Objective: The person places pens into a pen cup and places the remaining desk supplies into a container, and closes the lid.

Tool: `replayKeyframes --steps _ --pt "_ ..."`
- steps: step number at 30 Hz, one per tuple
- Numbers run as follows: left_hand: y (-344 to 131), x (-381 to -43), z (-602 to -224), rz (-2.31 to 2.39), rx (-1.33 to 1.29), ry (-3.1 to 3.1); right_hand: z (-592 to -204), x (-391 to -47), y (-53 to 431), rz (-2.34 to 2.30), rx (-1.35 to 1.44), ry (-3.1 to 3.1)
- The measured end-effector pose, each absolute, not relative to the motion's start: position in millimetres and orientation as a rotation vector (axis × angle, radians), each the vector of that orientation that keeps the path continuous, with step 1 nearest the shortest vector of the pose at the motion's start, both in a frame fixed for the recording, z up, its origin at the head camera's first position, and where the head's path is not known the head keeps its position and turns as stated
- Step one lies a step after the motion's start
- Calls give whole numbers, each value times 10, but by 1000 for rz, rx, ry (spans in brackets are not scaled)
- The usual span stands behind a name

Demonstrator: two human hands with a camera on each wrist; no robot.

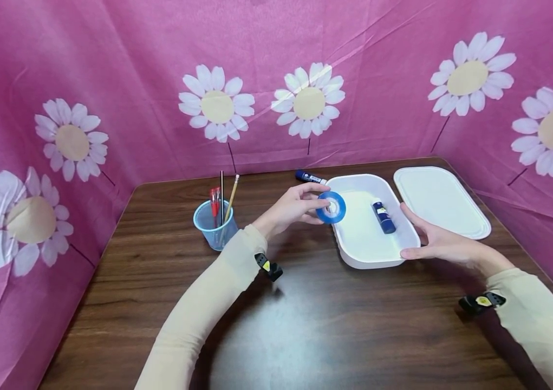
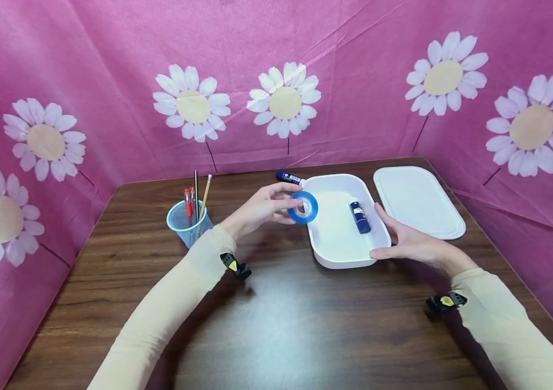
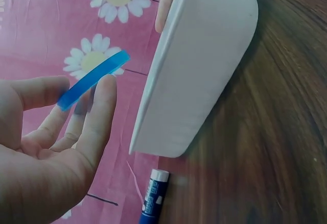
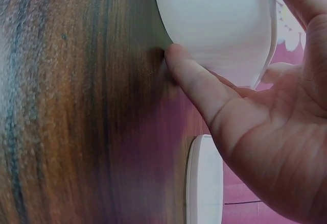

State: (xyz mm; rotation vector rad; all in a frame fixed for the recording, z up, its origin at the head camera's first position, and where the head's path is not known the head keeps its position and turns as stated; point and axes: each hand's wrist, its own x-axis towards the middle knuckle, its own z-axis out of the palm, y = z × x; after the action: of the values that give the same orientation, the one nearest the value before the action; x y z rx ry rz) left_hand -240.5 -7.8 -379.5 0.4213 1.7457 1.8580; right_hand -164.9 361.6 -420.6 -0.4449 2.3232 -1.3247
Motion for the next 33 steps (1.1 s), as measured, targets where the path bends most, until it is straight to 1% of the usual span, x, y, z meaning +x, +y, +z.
replayKeyframes --steps 12,17,22,33 --pt "120 -2497 -3667 1805 465 1756 -4238 -1655 3628 -1326 -414 2302" --pt "217 -2557 -3597 1805 441 1741 -4231 -1654 3623 -1336 -411 2293" --pt "298 -2636 -3490 1821 406 1743 -4214 -1657 3613 -1317 -397 2305" --pt "484 -2725 -3205 1746 424 1782 -4236 -1656 3637 -1309 -415 2306"
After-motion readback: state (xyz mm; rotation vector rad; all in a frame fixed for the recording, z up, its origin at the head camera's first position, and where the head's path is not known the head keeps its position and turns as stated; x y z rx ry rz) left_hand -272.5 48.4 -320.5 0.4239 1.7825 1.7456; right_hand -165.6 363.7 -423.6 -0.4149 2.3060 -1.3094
